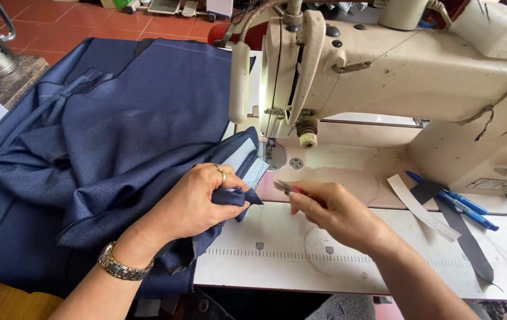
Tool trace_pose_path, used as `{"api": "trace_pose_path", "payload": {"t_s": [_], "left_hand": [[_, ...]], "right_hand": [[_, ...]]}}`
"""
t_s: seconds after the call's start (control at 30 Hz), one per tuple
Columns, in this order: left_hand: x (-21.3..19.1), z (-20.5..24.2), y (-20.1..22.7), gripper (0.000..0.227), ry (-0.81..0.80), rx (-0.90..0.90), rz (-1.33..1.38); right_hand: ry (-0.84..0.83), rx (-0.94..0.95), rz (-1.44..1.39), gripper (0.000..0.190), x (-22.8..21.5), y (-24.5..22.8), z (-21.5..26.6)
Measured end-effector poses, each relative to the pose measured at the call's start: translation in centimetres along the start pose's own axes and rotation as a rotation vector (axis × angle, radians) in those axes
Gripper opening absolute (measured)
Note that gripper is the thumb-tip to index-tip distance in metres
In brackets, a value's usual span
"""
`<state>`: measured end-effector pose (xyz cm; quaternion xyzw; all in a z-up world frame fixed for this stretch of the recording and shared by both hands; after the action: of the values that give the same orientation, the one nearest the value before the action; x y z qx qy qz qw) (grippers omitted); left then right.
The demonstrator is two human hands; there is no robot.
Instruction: The person is aligning a pocket flap on a blue garment and trimming excess threads using snips at a sewing machine station.
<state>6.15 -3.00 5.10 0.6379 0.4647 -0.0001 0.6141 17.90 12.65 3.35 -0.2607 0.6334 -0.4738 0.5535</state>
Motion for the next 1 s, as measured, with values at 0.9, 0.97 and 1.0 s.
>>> {"api": "trace_pose_path", "payload": {"t_s": [0.9,0.97,1.0], "left_hand": [[-4.5,5.2,1.1,0.019,0.232,0.252,0.354],[-4.7,5.7,1.8,0.017,0.235,0.284,0.362],[-4.8,6.0,2.3,0.015,0.238,0.313,0.37]], "right_hand": [[0.204,-0.274,0.515,0.041,1.0,-0.1,-5.0],[0.237,-0.317,0.468,0.033,1.3,0.0,-5.5],[0.267,-0.358,0.42,0.028,1.4,-0.1,-5.6]]}}
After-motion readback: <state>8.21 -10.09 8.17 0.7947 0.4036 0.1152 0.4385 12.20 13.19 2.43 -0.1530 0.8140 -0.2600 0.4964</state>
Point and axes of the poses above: each hand's wrist, its own z-axis away from the middle knuckle, its own x-axis out of the palm, y = z × x, the point moved 6 cm from there along -z, towards the middle knuckle, and after that the axes turned 9 degrees about y, right-handed, at the moved point
